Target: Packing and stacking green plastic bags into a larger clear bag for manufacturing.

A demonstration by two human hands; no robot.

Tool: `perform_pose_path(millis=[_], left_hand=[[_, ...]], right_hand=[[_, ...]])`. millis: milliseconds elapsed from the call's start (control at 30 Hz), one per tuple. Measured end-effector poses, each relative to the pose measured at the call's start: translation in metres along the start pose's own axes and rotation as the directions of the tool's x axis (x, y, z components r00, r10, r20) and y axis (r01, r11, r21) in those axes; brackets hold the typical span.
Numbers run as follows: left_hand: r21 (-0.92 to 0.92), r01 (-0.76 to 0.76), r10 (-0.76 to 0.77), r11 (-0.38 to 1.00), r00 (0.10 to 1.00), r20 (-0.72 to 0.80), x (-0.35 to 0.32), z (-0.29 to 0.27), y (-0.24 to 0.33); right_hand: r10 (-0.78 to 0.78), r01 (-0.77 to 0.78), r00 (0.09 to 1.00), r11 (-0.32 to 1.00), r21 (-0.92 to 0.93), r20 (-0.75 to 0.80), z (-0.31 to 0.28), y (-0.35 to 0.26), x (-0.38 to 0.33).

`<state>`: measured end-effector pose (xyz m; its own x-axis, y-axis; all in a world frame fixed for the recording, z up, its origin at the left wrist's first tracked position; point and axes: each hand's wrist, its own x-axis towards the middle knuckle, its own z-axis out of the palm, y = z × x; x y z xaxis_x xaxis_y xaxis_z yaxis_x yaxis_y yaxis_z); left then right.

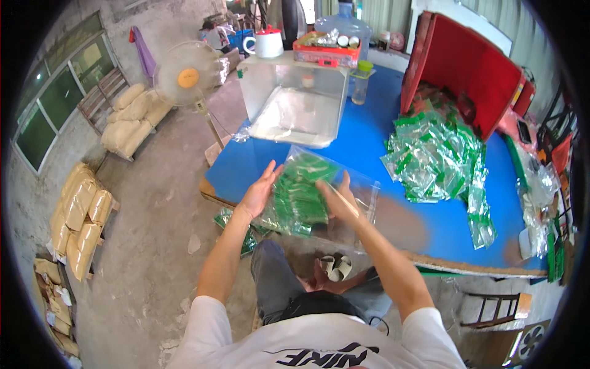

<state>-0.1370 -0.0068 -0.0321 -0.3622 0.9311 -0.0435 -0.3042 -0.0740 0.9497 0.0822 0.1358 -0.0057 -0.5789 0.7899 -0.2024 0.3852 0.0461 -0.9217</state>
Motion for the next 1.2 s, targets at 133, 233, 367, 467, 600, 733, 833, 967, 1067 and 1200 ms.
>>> perform_pose_path(millis=[133, 233, 367, 467, 600, 733, 833, 967, 1067, 1200], left_hand=[[0.145, -0.030, 0.024, 0.989, 0.999, 0.047, 0.004, 0.025, 0.008], [0.092, -0.033, 0.019, 0.995, 0.988, 0.150, -0.003, 0.005, 0.002], [0.272, -0.018, -0.046, 0.962, 0.973, 0.227, 0.010, 0.025, 0.016], [0.323, -0.021, -0.044, 0.946, 0.980, 0.193, 0.000, 0.013, 0.021], [0.509, -0.094, -0.040, 0.856, 0.969, 0.246, 0.008, 0.016, 0.018], [0.490, -0.103, -0.036, 0.865, 0.963, 0.266, 0.017, 0.020, 0.016], [0.490, -0.089, -0.038, 0.867, 0.969, 0.244, 0.014, 0.017, 0.011], [0.480, -0.063, -0.060, 0.875, 0.970, 0.237, 0.012, 0.023, 0.020], [0.558, -0.126, -0.045, 0.820, 0.958, 0.284, 0.018, 0.026, 0.019], [0.509, -0.093, -0.070, 0.856, 0.954, 0.291, 0.021, 0.029, 0.015]], right_hand=[[-0.274, 0.242, 0.960, 0.909, -0.339, -0.050, 0.015, 0.054, 0.035], [-0.113, 0.113, 0.977, 0.994, 0.011, 0.181, -0.002, 0.009, -0.025], [-0.622, 0.622, 0.783, 0.780, -0.062, 0.029, 0.017, 0.075, -0.004], [-0.259, 0.275, 0.933, 0.961, -0.031, 0.252, -0.006, 0.016, -0.044], [-0.193, 0.177, 0.975, 0.974, 0.142, 0.113, -0.015, 0.043, -0.023], [-0.088, 0.179, 0.913, 0.964, 0.196, -0.398, 0.004, 0.069, 0.032], [-0.148, 0.187, 0.902, 0.980, 0.059, -0.407, -0.003, 0.064, 0.035], [-0.126, 0.168, 0.973, 0.961, 0.222, -0.192, -0.013, 0.048, 0.011], [-0.083, 0.092, 0.911, 0.996, 0.004, -0.405, -0.003, 0.040, 0.013], [-0.052, 0.043, 0.925, 0.999, -0.032, -0.376, 0.000, 0.055, 0.042]])
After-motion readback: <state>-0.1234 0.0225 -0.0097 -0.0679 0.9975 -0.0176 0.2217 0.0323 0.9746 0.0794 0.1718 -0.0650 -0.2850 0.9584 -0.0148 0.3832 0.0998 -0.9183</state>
